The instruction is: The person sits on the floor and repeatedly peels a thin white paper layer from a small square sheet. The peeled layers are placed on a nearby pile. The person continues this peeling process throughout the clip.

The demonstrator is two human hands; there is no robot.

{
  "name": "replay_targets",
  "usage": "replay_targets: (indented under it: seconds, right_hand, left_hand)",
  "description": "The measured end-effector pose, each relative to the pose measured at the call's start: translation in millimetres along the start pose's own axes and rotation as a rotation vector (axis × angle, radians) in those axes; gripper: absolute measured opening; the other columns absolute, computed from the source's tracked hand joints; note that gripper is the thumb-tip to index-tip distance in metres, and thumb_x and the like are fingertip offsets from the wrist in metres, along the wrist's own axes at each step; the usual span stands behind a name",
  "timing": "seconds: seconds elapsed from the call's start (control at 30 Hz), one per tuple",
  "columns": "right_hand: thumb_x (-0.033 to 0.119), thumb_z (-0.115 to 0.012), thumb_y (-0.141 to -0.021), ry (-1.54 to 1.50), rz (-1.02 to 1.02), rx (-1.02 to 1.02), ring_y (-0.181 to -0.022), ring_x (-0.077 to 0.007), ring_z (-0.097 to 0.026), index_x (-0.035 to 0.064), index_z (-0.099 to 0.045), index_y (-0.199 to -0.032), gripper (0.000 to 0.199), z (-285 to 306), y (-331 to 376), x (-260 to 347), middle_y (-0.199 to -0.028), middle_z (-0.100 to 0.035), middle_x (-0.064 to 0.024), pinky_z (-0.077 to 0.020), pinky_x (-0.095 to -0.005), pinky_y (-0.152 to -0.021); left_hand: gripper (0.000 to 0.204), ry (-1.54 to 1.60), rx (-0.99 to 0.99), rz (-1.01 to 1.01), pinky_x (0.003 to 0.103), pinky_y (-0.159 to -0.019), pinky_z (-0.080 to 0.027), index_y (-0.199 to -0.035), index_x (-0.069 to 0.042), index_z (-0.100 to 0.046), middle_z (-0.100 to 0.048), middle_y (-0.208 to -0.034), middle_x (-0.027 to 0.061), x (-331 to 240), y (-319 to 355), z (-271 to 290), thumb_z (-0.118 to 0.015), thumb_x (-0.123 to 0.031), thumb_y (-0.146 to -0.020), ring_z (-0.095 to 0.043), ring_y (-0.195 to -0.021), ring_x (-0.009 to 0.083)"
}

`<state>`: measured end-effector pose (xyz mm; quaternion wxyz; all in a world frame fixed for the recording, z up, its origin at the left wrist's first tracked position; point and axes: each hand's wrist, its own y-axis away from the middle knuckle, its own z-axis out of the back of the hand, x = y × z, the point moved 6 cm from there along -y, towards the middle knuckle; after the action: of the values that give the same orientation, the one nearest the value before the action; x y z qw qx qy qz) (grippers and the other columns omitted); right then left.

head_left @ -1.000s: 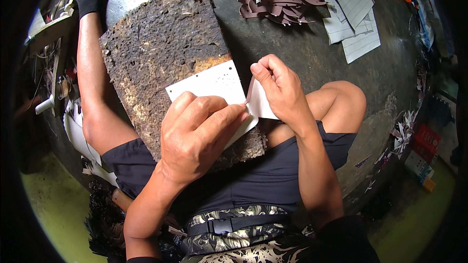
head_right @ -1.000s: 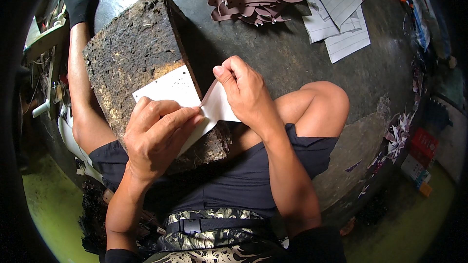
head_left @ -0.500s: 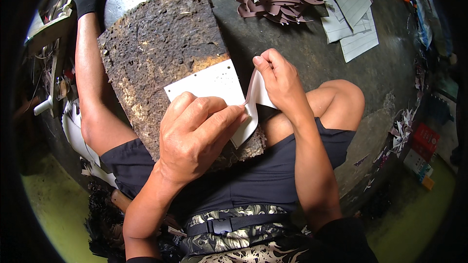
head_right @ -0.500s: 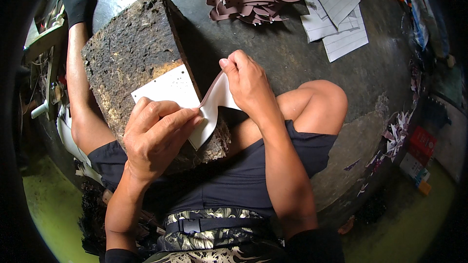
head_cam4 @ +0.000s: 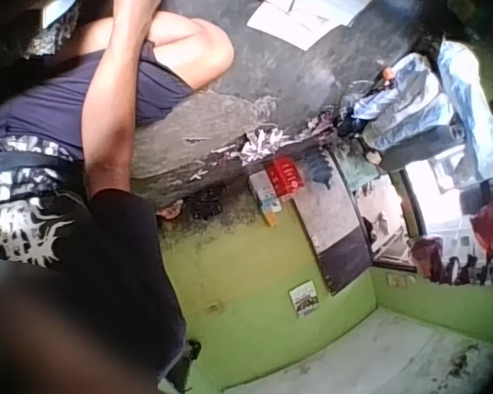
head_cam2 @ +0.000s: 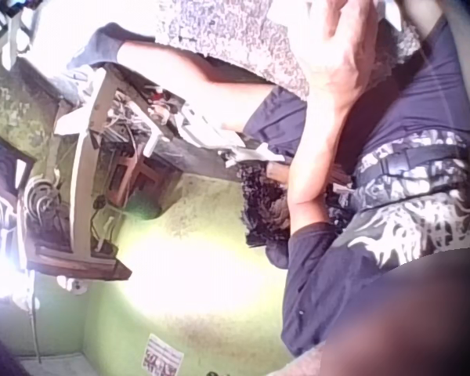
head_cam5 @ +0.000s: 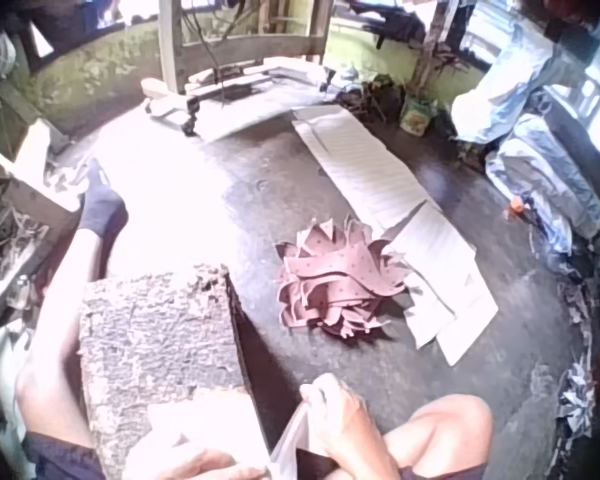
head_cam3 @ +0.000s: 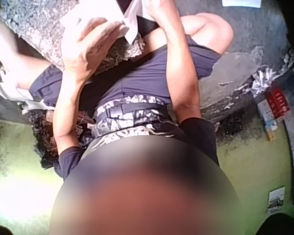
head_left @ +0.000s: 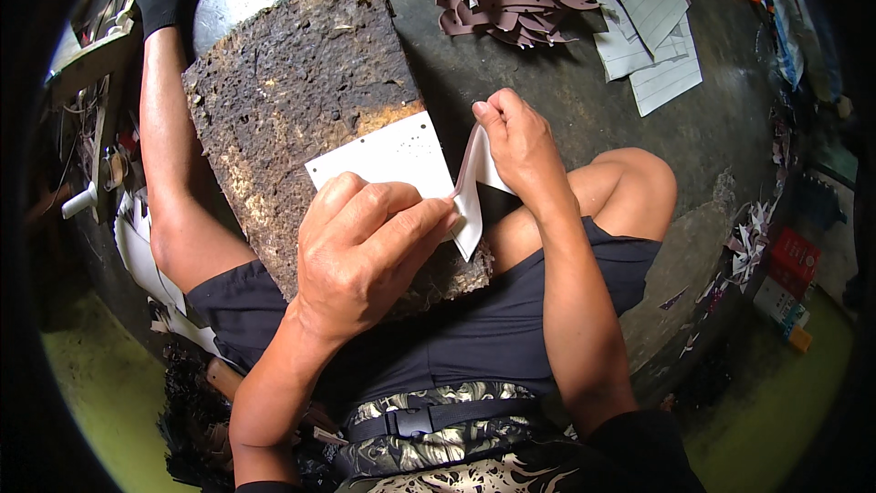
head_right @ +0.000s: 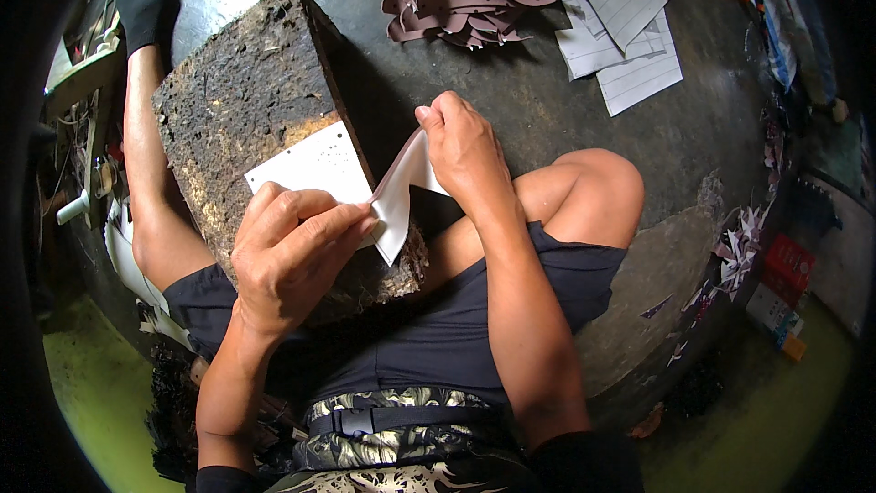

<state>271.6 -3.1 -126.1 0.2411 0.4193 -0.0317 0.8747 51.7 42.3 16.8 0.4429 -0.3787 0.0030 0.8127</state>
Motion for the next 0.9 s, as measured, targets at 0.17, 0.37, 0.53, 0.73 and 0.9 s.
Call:
replay_targets:
  seconds: [0.17, 0.37, 0.53, 0.73, 0.9]
  right_hand:
    - [0.030, -0.070, -0.116, 0.017, 0.022, -0.023, -0.091, -0.0451, -0.073, -0.0019, -0.069, -0.110, 0.033, 0, 0, -2, -0.100, -0.076, -0.0262, -0.0573, -0.0504, -0.085]
    - [0.030, -0.072, -0.115, 0.122, 0.005, -0.125, -0.088, -0.0457, -0.072, -0.0022, -0.069, -0.108, 0.033, 17, -2, 1, -0.098, -0.074, -0.0268, -0.0571, -0.0510, -0.082]
    - [0.031, -0.084, -0.105, 0.296, 0.140, -0.422, -0.109, -0.0391, -0.064, 0.0091, -0.080, -0.102, 0.022, 62, 0, 39, -0.112, -0.072, -0.0140, -0.0520, -0.0499, -0.097]
    - [0.026, -0.092, -0.094, 0.283, 0.649, -0.541, -0.129, -0.0355, -0.063, 0.0147, -0.087, -0.099, 0.013, 96, 3, 147, -0.125, -0.071, -0.0077, -0.0482, -0.0497, -0.110]
    - [0.023, -0.086, -0.081, 0.210, 1.128, -0.251, -0.150, -0.0351, -0.060, 0.0181, -0.086, -0.091, 0.011, 37, 26, 235, -0.138, -0.074, -0.0061, -0.0256, -0.0628, -0.138]
  left_hand:
    - [0.030, -0.028, 0.010, -0.044, 0.037, -0.068, -0.049, -0.113, -0.012, -0.087, -0.072, -0.098, 0.0009, -1, 1, 1, -0.098, -0.013, -0.085, -0.059, -0.077, 0.0210]
    - [0.036, -0.071, 0.045, -0.082, 0.037, -0.070, -0.051, -0.121, -0.013, -0.087, -0.070, -0.105, 0.0022, -6, 3, 0, -0.095, -0.010, -0.087, -0.059, -0.080, 0.0205]
    - [0.041, -0.079, 0.069, -0.078, 0.039, -0.075, -0.052, -0.128, -0.011, -0.084, -0.069, -0.108, 0.0038, -10, 8, -1, -0.093, -0.009, -0.088, -0.062, -0.086, 0.0221]
    - [0.048, -0.211, 0.121, -0.063, 0.046, -0.090, -0.053, -0.139, -0.004, -0.077, -0.069, -0.121, 0.0091, -30, 26, -2, -0.088, -0.015, -0.093, -0.066, -0.110, 0.0302]
    - [0.040, -0.311, 0.157, -0.036, 0.052, -0.105, -0.053, -0.133, -0.005, -0.081, -0.069, -0.137, 0.0127, -42, 45, -3, -0.085, -0.023, -0.097, -0.065, -0.126, 0.0354]
